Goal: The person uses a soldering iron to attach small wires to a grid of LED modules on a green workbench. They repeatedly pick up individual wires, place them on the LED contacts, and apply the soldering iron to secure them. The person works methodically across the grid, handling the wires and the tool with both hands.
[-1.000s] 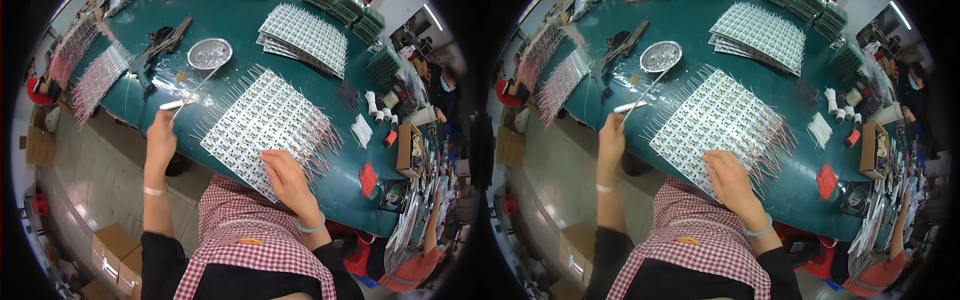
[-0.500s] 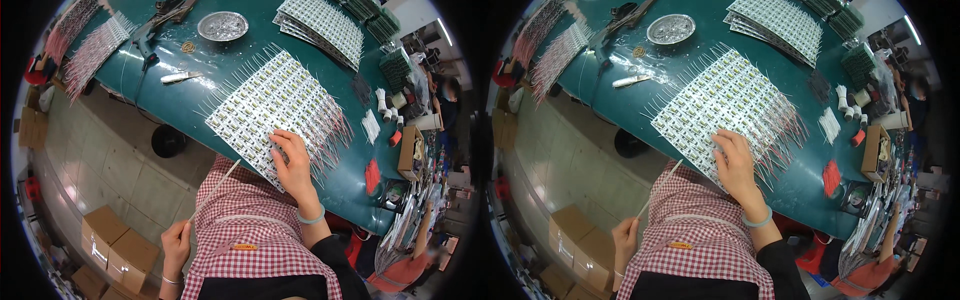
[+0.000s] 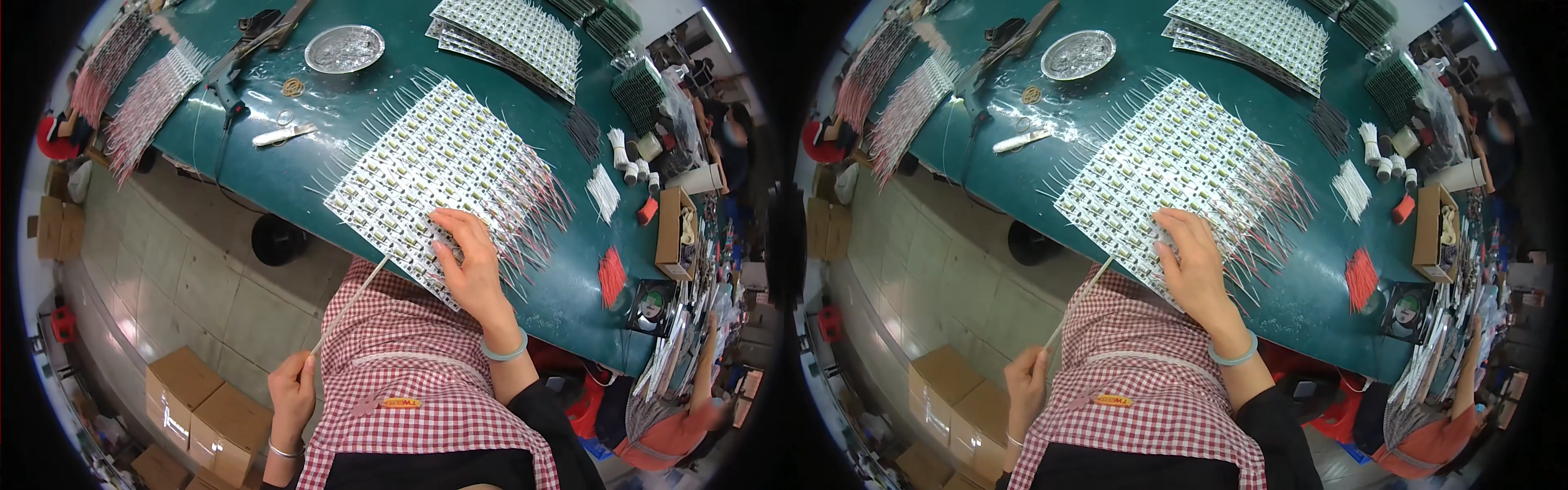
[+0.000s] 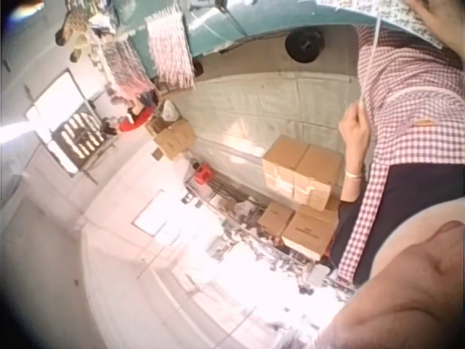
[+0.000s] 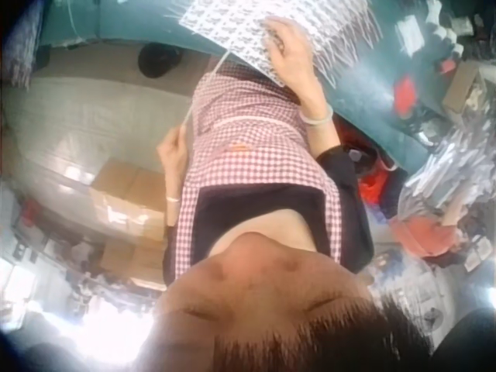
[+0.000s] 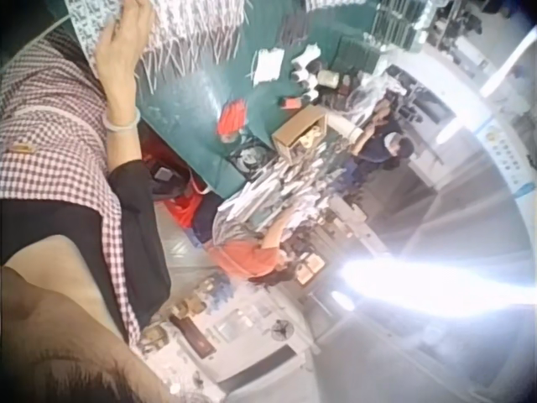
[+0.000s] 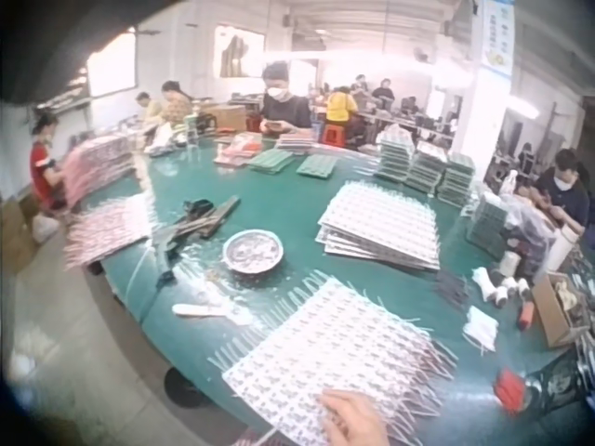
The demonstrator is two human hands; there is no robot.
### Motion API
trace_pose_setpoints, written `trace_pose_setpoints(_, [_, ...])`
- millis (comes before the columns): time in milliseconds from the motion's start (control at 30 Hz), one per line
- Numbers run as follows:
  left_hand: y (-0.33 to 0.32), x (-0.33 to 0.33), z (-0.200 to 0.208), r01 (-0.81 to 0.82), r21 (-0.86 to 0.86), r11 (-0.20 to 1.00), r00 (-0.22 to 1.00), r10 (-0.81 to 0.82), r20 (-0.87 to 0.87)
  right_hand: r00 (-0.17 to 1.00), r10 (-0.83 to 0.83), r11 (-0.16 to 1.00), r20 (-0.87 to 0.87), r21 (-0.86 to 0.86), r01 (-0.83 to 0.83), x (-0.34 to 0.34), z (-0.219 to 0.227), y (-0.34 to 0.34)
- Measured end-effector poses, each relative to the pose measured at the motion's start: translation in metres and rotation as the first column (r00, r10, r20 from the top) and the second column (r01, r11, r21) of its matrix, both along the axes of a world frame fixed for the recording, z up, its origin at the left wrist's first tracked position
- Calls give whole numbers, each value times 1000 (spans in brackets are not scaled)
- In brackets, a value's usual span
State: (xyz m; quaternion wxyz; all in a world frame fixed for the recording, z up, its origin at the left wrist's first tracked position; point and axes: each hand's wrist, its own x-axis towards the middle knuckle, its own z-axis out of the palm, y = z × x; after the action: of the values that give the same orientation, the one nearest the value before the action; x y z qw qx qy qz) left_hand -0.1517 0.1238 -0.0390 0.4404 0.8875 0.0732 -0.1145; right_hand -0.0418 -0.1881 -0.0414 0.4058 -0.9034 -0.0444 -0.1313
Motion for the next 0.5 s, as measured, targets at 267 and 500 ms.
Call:
trace_pose_setpoints(267, [0,-5,-4,-4,-1,1000,1000,4,-16,1000,-2,1000,15,14,2,0,-4,-2])
trace_pose_setpoints(500, [-19,15,8,35,56,998,999,-36,18,1000,2,999,-6,42,-1,-1,-5,-3])
